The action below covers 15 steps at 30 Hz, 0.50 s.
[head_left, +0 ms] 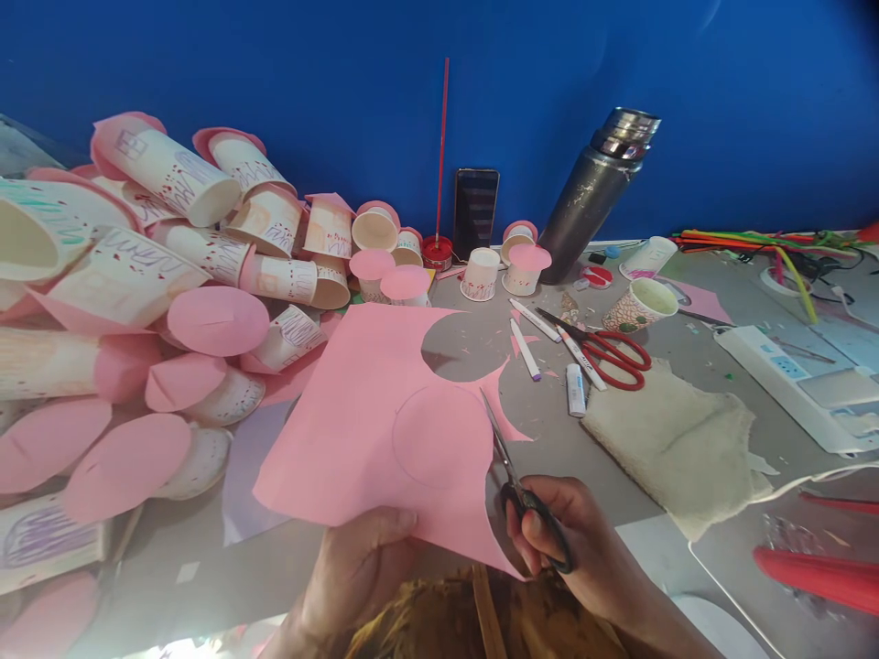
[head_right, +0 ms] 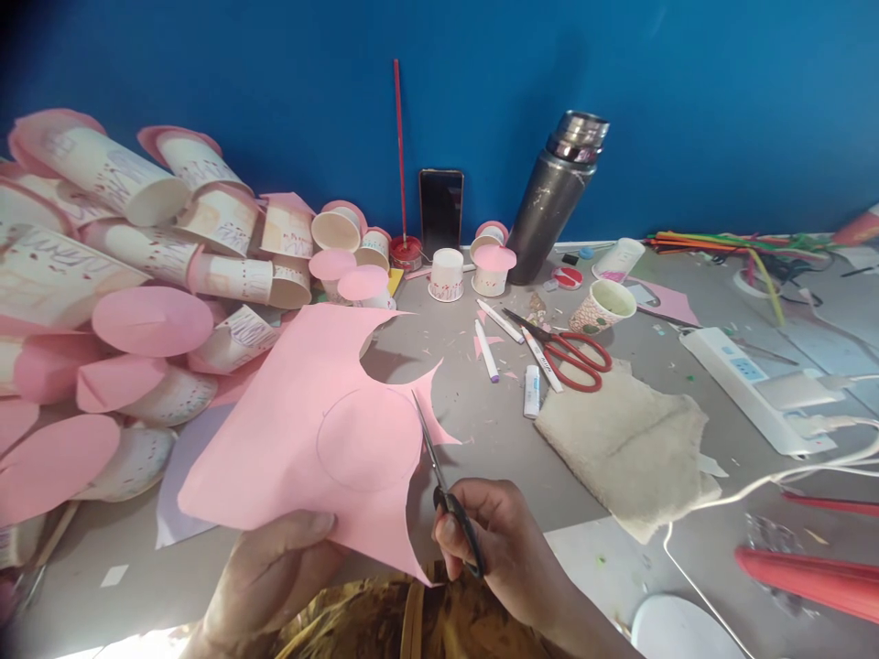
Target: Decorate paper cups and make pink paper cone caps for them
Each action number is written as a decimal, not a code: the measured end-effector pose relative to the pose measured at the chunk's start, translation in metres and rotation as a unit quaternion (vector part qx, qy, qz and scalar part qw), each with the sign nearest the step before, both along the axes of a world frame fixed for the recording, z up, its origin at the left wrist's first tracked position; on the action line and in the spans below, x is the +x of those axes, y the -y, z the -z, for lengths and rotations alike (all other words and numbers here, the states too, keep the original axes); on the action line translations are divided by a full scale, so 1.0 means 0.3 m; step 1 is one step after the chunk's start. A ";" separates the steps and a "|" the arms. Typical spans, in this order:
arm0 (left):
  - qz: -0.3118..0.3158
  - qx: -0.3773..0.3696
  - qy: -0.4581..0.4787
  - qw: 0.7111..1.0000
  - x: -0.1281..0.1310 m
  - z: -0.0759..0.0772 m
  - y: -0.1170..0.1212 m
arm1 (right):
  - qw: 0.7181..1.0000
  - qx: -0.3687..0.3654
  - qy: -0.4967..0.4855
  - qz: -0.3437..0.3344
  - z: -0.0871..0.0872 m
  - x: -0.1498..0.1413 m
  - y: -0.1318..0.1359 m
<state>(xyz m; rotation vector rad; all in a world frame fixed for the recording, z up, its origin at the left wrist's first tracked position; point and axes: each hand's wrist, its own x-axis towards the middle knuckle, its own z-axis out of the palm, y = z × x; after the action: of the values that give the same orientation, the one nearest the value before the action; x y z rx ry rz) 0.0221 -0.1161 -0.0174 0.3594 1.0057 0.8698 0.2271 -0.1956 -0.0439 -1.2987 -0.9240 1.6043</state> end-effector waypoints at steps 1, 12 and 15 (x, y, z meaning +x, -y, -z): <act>-0.001 -0.002 -0.002 1.000 -0.001 0.002 -0.001 | 1.000 -0.001 0.000 -0.001 -0.001 0.000 0.000; 0.001 0.004 -0.008 1.000 -0.009 0.004 -0.004 | 1.000 -0.010 -0.006 -0.003 -0.008 -0.002 -0.007; 0.001 0.001 -0.001 1.000 -0.010 0.004 -0.006 | 1.000 -0.011 -0.005 -0.005 -0.001 -0.002 -0.005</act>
<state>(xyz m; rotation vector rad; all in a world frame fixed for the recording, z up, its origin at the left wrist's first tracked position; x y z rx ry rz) 0.0192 -0.1144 -0.0188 0.3625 1.0064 0.8697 0.2266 -0.1942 -0.0434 -1.3022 -0.9102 1.6319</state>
